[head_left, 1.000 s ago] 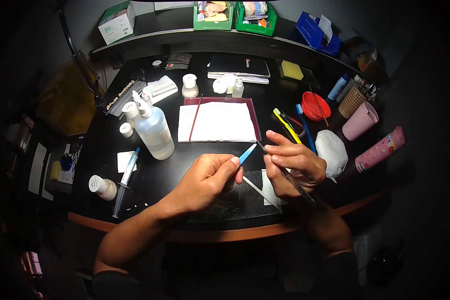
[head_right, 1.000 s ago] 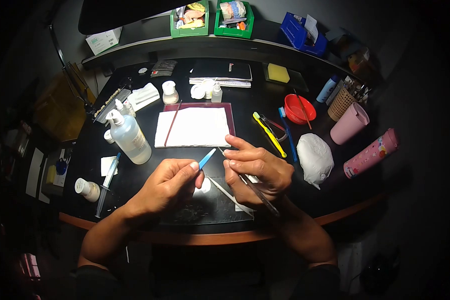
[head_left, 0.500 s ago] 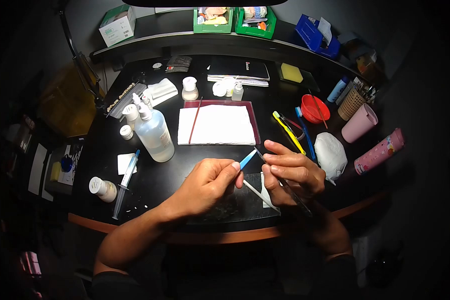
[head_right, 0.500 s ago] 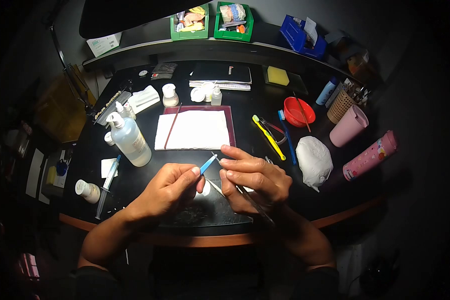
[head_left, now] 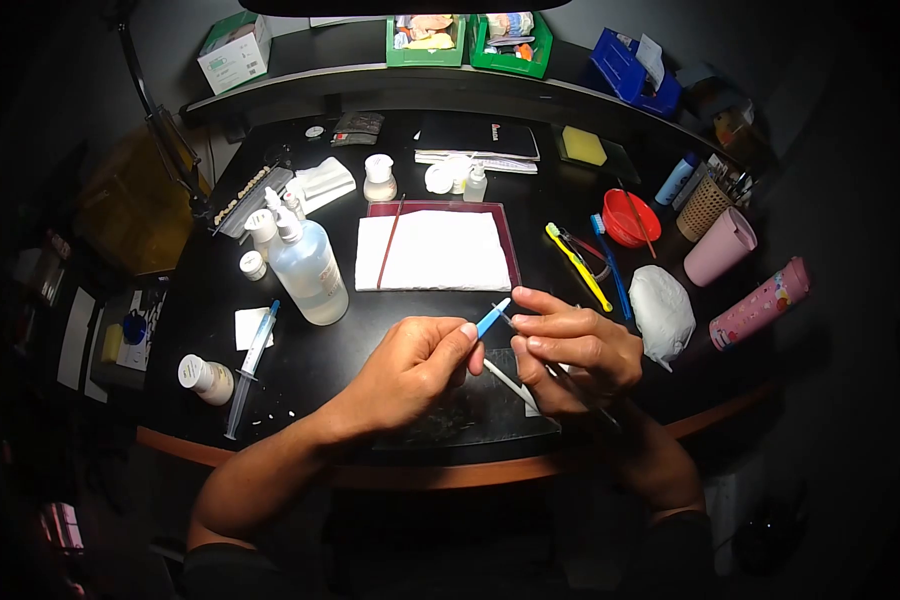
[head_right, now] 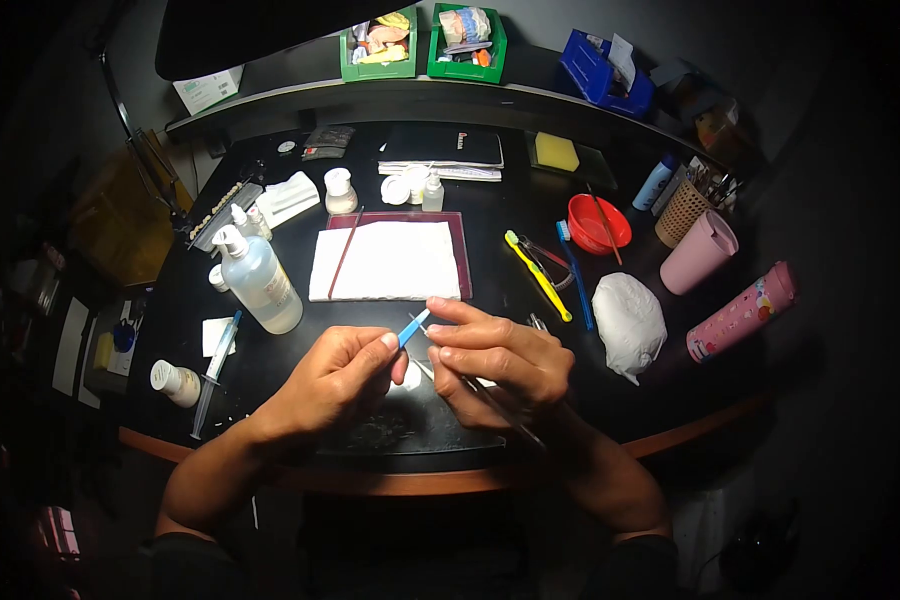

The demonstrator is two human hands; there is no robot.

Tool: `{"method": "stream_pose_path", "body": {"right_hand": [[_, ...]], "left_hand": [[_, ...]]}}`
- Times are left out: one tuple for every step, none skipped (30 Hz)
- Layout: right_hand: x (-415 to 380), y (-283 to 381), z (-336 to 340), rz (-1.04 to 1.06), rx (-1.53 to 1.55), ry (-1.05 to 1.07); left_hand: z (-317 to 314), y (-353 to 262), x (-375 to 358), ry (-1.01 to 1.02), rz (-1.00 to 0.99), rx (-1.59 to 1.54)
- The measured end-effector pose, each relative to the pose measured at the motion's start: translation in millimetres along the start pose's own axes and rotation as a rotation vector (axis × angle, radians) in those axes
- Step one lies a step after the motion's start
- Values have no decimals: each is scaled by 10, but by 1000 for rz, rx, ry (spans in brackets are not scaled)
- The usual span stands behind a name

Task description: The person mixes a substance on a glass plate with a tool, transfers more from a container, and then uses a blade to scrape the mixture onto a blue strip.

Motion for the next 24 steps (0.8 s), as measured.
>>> {"method": "stream_pose_path", "body": {"right_hand": [[2,0,-16,0,-1,21],[-2,3,-31,-2,-3,40],[-13,-12,-15,-25,-29,11],[-30,-36,-1,-46,-54,-17],[-41,-57,12,-68,-77,-43],[-32,-79,48,-74,-65,-73],[-38,-84,69,-66,-49,-93],[-40,-86,85,-57,-35,-114],[-30,-69,66,-49,-19,-75],[-18,-39,45,-42,-2,-35],[-12,-20,20,-36,16,4],[-6,-23,6,-39,17,20],[1,-30,-6,-43,16,37],[1,-32,-15,-47,14,53],[-15,-47,-4,-69,-13,16],[-27,-62,18,-76,-16,-13],[-37,-80,44,-81,-17,-42],[-45,-97,62,-86,-19,-73],[-51,-89,62,-59,-4,-83],[-35,-67,44,-50,11,-50],[-11,-36,27,-42,27,-18],[1,-19,6,-35,44,15],[-2,-26,-10,-38,32,45],[-11,-38,-7,-51,23,19]], "left_hand": [[4,-6,-3,0,-2,-1],[5,-15,-5,3,-4,-3],[3,-21,-2,6,-6,-5],[4,-20,4,3,-4,0],[5,-17,6,-2,0,2],[6,-13,4,-10,3,4],[5,-13,-3,-11,5,-2],[6,-20,-7,-12,6,-5],[6,-28,-6,-11,5,-9],[7,-35,-4,-8,0,-5],[12,-38,-7,-4,-2,-2],[17,-40,-12,-1,-4,3],[24,-39,-15,-1,-2,8],[28,-40,-16,0,0,13],[27,-39,-16,1,1,17],[23,-36,-13,1,2,18],[22,-32,-9,-1,2,19],[24,-32,-8,-3,3,23],[31,-34,-10,-5,3,28],[36,-35,-13,-5,4,34],[38,-35,-13,-5,5,39],[37,-35,-13,-5,2,21],[36,-31,-16,-6,1,3],[32,-26,-18,-6,1,-15]]}}
Point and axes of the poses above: each hand's wrist, its own x-axis towards the middle knuckle, its own z-axis out of the back of the hand, y = z × x, the point moved 5 cm from there along x, towards the middle knuckle, and after that the axes turned 13 degrees about x, right-handed, at the moved point
